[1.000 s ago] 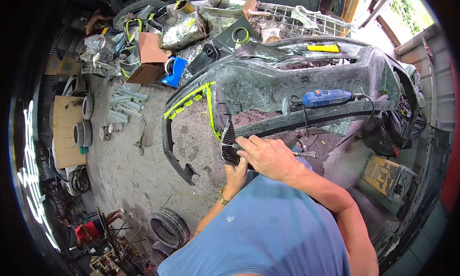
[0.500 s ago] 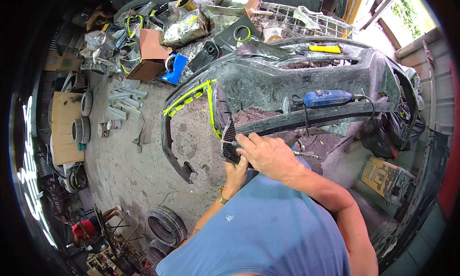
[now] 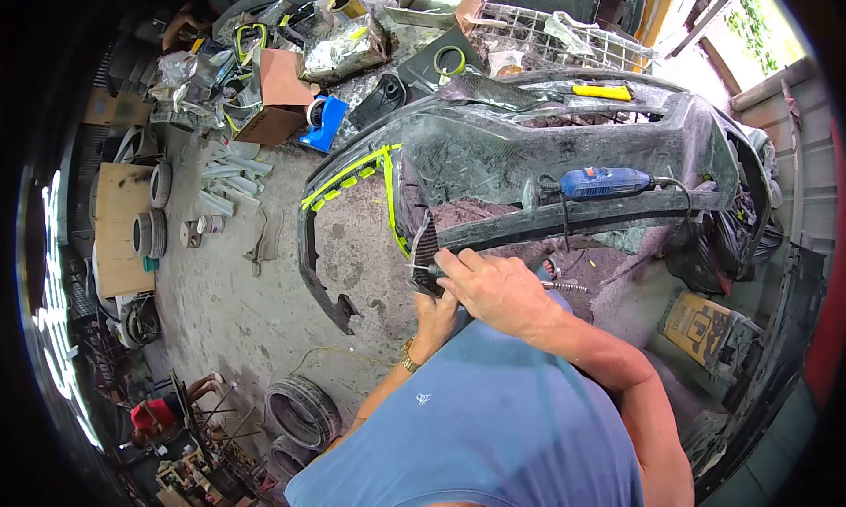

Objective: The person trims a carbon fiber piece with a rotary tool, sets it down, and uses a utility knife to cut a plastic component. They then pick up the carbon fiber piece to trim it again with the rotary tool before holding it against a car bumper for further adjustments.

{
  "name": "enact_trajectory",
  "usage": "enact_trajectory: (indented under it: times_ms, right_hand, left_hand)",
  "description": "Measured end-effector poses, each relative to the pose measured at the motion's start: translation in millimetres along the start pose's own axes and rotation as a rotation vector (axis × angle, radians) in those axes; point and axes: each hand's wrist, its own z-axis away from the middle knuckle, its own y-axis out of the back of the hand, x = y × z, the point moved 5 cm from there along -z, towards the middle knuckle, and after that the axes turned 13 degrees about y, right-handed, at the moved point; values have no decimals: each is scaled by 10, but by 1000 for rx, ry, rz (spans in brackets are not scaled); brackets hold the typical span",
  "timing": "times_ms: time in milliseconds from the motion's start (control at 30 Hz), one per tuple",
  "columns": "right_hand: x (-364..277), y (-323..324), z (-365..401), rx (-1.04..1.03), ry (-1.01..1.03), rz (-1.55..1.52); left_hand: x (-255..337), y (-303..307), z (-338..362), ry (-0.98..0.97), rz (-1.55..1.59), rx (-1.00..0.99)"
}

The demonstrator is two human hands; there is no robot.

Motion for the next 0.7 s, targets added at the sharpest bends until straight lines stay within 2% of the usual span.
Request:
enact_trajectory:
  times_ms: [67,267,400,467,600,667,700]
  right_hand:
    - [18,18,-10,-17,-10,2]
    - [-18,59,-25,-35,6,6]
    - [-58,84,-24,-61,25,22]
    - [-68,83,-25,-73,22,34]
    - [-78,74,-11,-122,14,63]
    - [-76,88,-22,-127,8,68]
    - [-77,94,-22,-134,1,71]
  left_hand:
    - [58,-24,13,71,-17,-9]
    - [-186,57,-33,12,-73,44]
    - [-57,10,-15,62,-37,55]
    - [-101,20,-29,-7,-77,52]
    - [-151,35,-30,49,-84,29]
    - [94,-20,3,-74,-72,50]
    - [40,-3,1,-74,-70,49]
